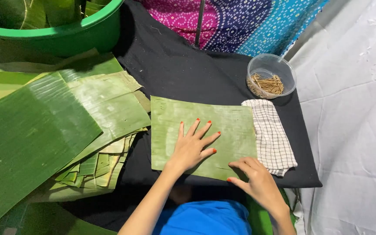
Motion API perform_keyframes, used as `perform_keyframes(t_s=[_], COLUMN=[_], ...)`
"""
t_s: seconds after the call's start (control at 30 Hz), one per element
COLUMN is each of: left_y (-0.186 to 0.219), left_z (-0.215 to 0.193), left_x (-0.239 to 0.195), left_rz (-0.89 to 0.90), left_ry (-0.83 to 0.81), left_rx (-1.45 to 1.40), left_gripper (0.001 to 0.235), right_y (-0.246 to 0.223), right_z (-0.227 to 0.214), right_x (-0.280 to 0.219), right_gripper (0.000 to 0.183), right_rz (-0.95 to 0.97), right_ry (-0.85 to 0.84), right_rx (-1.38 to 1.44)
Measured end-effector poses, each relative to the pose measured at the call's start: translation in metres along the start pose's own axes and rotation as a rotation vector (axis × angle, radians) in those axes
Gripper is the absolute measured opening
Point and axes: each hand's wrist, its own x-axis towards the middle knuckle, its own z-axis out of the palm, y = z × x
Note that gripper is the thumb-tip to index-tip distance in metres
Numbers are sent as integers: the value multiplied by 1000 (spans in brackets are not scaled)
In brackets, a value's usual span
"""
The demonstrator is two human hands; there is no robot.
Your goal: A person prepares banana leaves by wiping them clean with a cloth and then rolling them into cones, securing them with small wooden pins.
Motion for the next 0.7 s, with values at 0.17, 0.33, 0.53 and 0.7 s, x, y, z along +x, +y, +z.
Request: perform_keyframes(t_s=[0.17,0.33,0.53,0.7], left_y=[-6,-10,-19,-19], left_z=[4,4,8,4], left_x=[3,12,20,14], left_rz=[-50,-152,-222,-85], left_ry=[89,68,17,90], left_rx=[54,46,135,126], left_gripper=[63,64,66,64], right_y=[8,12,9,-2], right_z=[-2,-9,-11,8], right_x=[5,8,18,22], right_gripper=[47,54,39,40], right_rz=[-24,-44,-90,-166], right_ry=[-61,-151,-86,22], right_rx=[-11,-66,-112,-73])
